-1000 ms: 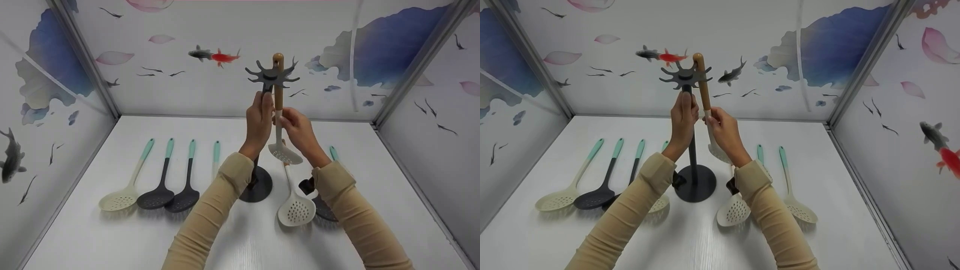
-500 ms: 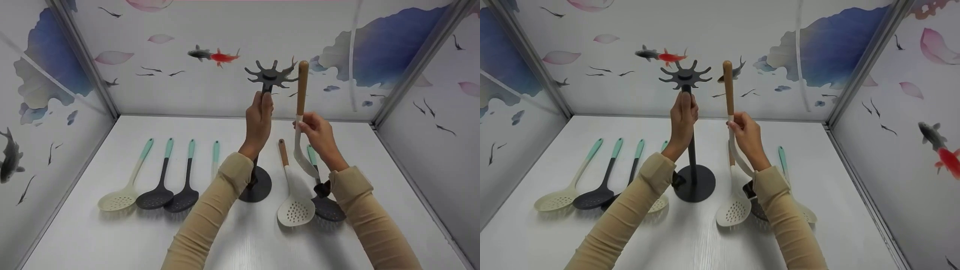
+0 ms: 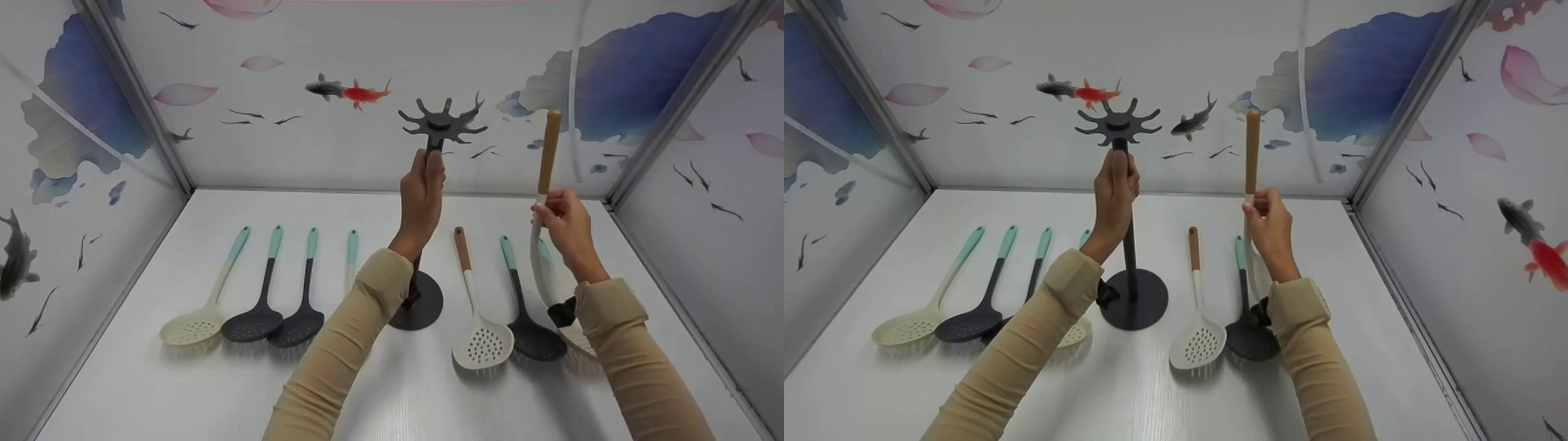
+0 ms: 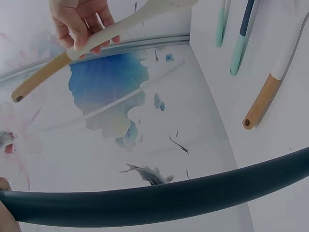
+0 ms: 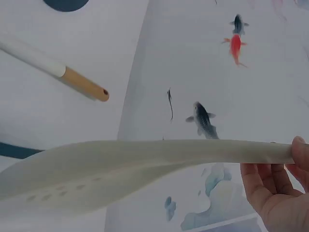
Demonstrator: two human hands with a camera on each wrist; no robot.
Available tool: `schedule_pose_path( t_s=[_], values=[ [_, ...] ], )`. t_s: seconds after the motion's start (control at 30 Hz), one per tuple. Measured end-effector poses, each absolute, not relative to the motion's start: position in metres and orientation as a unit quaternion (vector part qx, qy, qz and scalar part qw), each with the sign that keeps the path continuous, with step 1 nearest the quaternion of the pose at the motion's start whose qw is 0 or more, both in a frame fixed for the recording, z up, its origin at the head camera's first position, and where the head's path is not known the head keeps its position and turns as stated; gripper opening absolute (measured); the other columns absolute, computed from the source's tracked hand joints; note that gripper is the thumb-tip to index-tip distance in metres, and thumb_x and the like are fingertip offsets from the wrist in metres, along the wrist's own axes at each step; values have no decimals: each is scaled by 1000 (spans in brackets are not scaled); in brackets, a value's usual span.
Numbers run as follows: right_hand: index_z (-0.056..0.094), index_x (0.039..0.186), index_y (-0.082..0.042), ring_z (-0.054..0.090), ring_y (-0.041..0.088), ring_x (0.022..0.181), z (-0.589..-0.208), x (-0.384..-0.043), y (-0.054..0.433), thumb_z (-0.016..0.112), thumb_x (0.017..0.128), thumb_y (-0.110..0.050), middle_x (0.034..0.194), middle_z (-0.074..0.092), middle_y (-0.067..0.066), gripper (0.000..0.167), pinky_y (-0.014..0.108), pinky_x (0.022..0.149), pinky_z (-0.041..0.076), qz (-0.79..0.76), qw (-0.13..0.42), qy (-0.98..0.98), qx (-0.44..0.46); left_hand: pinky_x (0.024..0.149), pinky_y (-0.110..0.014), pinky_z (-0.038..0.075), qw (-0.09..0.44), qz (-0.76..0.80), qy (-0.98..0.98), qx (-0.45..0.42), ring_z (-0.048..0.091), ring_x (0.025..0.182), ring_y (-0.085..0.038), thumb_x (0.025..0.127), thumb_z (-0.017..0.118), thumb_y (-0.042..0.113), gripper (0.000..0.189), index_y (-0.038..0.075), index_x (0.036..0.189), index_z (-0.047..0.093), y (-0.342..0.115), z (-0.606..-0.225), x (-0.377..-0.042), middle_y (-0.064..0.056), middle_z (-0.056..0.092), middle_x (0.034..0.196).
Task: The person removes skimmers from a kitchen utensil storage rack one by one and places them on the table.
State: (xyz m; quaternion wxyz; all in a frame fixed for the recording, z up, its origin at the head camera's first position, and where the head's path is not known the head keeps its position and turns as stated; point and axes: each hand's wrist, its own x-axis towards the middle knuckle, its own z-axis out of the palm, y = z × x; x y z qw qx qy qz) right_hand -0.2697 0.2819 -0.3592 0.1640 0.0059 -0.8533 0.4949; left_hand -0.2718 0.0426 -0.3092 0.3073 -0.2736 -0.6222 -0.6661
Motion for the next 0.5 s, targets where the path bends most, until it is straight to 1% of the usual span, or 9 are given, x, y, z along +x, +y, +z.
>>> schedule_pose_path(
  t_s=[0.1, 0.2, 0.37, 0.5],
  values=[
    [44, 120, 3, 52, 5, 88, -363, -268, 295, 50, 97, -21, 111, 56, 14, 34, 8, 73, 46, 472, 163, -866, -20, 52, -18, 25, 304, -670, -617, -279, 31, 57, -2, 97, 30, 52, 55, 0, 81, 41, 42, -308, -270, 7, 34, 65],
    [46, 121, 2, 49, 7, 90, -368, -266, 310, 50, 96, -24, 113, 55, 16, 35, 10, 73, 43, 436, 169, -883, -38, 52, -18, 25, 301, -672, -616, -279, 30, 56, -3, 97, 31, 49, 54, -1, 81, 41, 42, -308, -270, 7, 33, 64],
    [45, 123, 2, 48, 15, 92, -382, -262, 337, 49, 97, -26, 113, 54, 20, 39, 21, 76, 39, 406, 166, -897, -63, 52, -18, 24, 299, -673, -615, -281, 28, 55, -3, 96, 30, 51, 57, -3, 81, 40, 42, -309, -271, 7, 32, 63],
    [42, 128, 1, 48, 19, 92, -395, -258, 362, 46, 97, -28, 114, 52, 21, 43, 28, 74, 38, 402, 147, -898, -102, 52, -19, 24, 299, -674, -615, -279, 29, 55, -4, 96, 31, 53, 57, -2, 81, 41, 45, -320, -284, 6, 33, 63]
  ],
)
